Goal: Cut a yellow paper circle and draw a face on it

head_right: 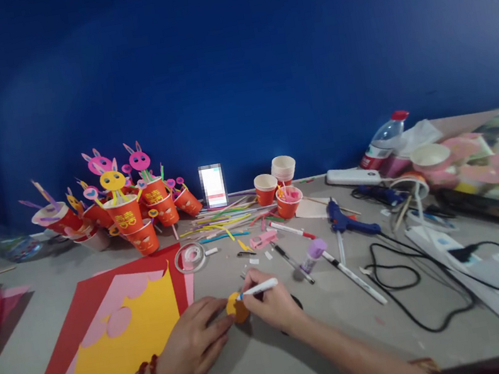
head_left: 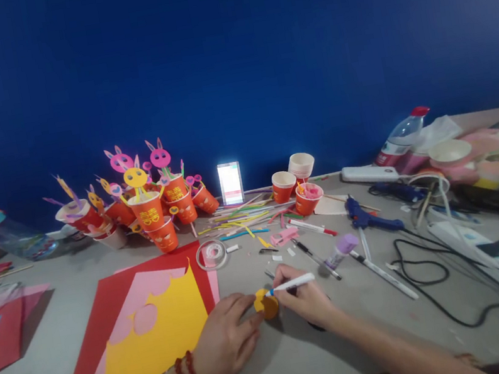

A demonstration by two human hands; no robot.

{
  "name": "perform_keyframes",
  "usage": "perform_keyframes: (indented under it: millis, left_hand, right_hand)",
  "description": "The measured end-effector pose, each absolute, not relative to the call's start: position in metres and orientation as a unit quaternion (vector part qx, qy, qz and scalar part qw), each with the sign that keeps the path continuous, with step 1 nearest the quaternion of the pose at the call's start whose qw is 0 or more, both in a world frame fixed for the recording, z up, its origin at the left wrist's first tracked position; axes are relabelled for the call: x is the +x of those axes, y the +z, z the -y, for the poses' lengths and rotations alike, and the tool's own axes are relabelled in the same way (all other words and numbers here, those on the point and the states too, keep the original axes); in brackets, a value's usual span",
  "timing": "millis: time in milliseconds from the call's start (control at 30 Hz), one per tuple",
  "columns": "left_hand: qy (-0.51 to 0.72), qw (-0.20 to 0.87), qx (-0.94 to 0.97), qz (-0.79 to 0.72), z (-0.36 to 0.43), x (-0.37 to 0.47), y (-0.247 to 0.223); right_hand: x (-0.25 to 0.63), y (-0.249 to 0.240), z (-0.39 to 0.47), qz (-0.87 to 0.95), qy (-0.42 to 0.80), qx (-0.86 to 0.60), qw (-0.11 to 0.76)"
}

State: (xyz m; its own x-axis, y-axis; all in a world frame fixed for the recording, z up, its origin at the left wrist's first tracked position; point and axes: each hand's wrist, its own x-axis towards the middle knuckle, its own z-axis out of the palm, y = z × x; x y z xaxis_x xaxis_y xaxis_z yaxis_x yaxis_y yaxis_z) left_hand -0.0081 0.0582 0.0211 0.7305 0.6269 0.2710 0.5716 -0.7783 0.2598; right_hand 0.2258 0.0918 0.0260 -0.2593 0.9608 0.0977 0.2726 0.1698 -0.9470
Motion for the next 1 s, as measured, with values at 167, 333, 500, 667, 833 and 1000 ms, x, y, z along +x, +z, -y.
perform_keyframes:
  millis: [167, 333, 500, 667, 833, 1000]
  left_hand:
    - [0.162, 0.073, 0.935, -0.307, -0.0620, -0.0054, 0.0231]
    - [0.171, 0.079, 0.935, -0.301, -0.0653, -0.0047, 0.0246]
    - [0.170, 0.080, 0.934, -0.303, -0.0649, -0.0050, 0.0235]
    - [0.169, 0.082, 0.934, -0.303, -0.0657, -0.0053, 0.0252]
    - [0.166, 0.085, 0.933, -0.307, -0.0673, -0.0044, 0.0253]
    - [0.172, 0.090, 0.930, -0.311, -0.0677, -0.0042, 0.0241]
  right_hand:
    - [0.2180, 0.0183, -0.0976, 0.670, 0.432, -0.460, 0.390]
    - [0.2171, 0.0158, -0.0999, 0.667, 0.440, -0.458, 0.389]
    - [0.2169, 0.0178, -0.0994, 0.685, 0.439, -0.460, 0.356]
    - [0.2172, 0.0175, -0.0994, 0.687, 0.435, -0.468, 0.346]
    - [0.2174, 0.0181, -0.0987, 0.694, 0.432, -0.465, 0.341]
    - [0.2173, 0.0167, -0.0978, 0.691, 0.432, -0.464, 0.348]
